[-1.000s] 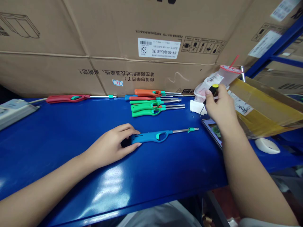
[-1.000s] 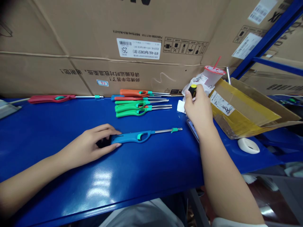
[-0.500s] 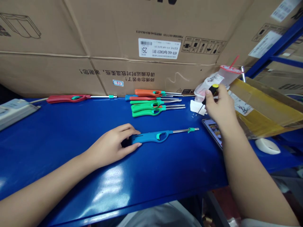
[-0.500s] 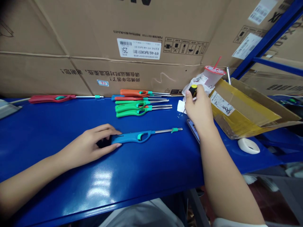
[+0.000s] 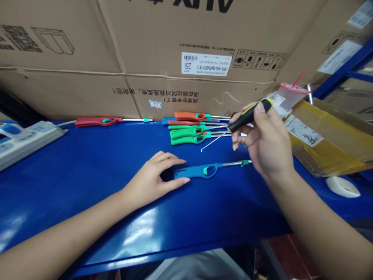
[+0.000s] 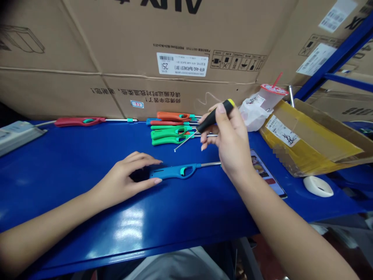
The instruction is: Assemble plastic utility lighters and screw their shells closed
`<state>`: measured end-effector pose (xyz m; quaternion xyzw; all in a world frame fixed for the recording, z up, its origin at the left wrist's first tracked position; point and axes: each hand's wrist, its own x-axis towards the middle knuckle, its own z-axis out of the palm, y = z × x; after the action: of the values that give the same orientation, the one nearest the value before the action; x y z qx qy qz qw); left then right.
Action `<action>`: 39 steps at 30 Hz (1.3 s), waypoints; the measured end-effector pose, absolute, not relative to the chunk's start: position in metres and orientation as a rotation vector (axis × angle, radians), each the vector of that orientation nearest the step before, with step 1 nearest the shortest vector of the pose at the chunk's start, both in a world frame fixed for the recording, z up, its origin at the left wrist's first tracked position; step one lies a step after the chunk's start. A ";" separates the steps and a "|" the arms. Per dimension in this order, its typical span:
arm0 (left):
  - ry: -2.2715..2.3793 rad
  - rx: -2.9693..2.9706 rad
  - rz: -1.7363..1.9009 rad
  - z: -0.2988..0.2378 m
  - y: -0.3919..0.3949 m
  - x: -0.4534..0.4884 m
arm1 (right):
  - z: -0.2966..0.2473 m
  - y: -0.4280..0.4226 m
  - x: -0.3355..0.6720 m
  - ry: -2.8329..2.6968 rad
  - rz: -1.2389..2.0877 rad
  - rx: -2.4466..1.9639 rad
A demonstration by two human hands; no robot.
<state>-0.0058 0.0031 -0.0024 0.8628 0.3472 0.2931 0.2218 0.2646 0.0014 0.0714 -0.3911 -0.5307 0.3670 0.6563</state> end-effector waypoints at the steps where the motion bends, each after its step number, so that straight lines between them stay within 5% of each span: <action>1: 0.964 2.324 0.865 -0.001 0.001 -0.005 | 0.073 -0.001 0.258 -1.218 0.881 -0.876; 13: 1.039 1.723 1.041 0.011 -0.010 0.003 | 0.045 -0.003 0.221 -1.059 1.055 -0.772; 39: 1.033 2.017 1.065 0.006 -0.005 -0.003 | 0.029 -0.004 0.223 -1.065 1.057 -0.820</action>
<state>-0.0030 -0.0052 0.0056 0.7650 0.3916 0.4040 0.3135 0.2232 -0.0039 0.0294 -0.3619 -0.4699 0.4666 0.6561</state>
